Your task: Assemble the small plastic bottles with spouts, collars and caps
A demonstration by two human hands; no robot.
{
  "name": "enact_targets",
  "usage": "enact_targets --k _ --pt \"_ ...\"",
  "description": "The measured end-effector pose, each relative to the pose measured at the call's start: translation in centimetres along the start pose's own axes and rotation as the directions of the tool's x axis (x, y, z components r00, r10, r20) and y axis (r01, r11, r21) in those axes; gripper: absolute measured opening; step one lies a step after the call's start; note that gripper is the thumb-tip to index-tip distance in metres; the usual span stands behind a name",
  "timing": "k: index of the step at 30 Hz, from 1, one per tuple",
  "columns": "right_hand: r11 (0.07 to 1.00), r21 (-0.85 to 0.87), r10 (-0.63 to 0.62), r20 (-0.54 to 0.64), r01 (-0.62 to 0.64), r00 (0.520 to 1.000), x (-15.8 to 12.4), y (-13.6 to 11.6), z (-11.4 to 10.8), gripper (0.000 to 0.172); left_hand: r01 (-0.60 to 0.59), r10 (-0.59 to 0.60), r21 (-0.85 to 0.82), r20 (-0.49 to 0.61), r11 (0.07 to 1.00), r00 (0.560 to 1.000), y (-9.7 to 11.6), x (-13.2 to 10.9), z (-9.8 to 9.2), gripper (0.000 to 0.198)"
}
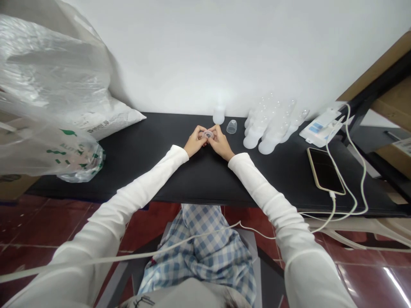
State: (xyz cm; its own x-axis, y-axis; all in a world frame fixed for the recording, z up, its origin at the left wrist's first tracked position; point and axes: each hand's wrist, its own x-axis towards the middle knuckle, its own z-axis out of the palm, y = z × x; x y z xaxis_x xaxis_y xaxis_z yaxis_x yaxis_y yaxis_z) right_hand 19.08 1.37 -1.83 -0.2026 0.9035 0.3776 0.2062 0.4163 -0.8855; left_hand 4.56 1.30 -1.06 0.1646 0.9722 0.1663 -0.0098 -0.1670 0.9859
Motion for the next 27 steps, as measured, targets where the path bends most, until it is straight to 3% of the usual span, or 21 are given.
enact_targets --k 7,13,27 --pt "0.998 0.042 0.040 0.067 -0.043 0.997 0.0 -0.3 -0.2 0.038 0.084 -0.083 -0.040 0.026 0.996 0.996 0.3 0.3 -0.3 0.019" --pt "0.996 0.092 0.017 0.043 -0.021 0.999 -0.1 -1.0 -0.3 0.042 0.059 -0.055 -0.091 0.044 0.994 0.997 0.4 0.3 -0.4 0.012" --pt "0.999 0.029 0.038 0.008 -0.039 0.999 -0.2 -0.5 -0.2 0.032 0.000 -0.001 0.163 0.005 0.987 1.000 1.4 -0.9 -0.3 0.015"
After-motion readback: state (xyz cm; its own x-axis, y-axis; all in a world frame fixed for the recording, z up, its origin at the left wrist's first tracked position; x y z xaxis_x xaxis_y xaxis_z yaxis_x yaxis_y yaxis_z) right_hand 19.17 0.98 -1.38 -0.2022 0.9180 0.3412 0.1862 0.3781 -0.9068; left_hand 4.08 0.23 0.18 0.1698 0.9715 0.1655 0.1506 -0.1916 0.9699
